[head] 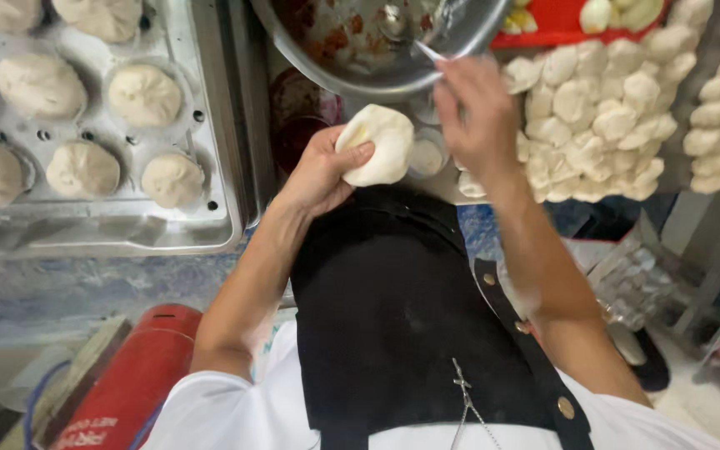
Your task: The person flattens a piece of dough by hand, adds a spoonful of meat filling and a slice of boiled egg, and then pleats the edges of the dough to seal it into a ball before placing it onto a steamer tray.
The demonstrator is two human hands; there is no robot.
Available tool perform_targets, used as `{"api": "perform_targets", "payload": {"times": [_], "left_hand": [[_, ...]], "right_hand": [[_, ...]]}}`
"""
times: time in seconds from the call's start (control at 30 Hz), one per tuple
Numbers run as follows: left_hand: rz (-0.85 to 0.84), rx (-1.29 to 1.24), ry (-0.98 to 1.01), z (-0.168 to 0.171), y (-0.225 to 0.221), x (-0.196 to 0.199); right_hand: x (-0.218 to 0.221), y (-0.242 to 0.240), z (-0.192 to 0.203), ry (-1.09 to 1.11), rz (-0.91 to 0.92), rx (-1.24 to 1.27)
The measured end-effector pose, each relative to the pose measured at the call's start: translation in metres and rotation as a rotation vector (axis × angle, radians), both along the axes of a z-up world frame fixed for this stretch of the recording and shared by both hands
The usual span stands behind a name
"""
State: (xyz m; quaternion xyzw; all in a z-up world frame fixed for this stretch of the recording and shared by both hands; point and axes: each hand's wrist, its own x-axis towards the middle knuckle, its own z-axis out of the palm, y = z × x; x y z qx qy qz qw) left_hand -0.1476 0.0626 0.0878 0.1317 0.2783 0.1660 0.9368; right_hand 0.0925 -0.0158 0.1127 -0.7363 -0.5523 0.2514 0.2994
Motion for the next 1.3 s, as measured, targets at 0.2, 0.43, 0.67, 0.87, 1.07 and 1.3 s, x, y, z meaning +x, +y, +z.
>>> {"api": "perform_targets", "payload": {"times": [0.2,0.43,0.67,0.87,1.07,1.3], "left_hand": [[0.107,-0.070,0.043,-0.003,-0.010,-0.011],[0.429,-0.072,0.416,-0.038,-0.019,-0.029],[0.513,0.017,0.339,-0.070,0.017,-0.006],[0.474,0.038,0.389,-0.067,0.020,-0.004],[0.403,0.099,0.454,-0.052,0.020,-0.003],[0.380,0.142,0.476,-0.047,0.022,-0.009]], "right_hand": [[0.031,0.088,-0.059,-0.781,0.314,-0.292],[0.040,0.126,-0.057,-0.452,0.273,0.006],[-0.027,0.152,-0.101,-0.466,0.334,0.009],[-0.026,0.137,-0.117,-0.507,0.324,0.053],[-0.028,0.135,-0.121,-0.412,0.381,-0.251],[-0.024,0.110,-0.086,-0.273,0.309,-0.045]]}}
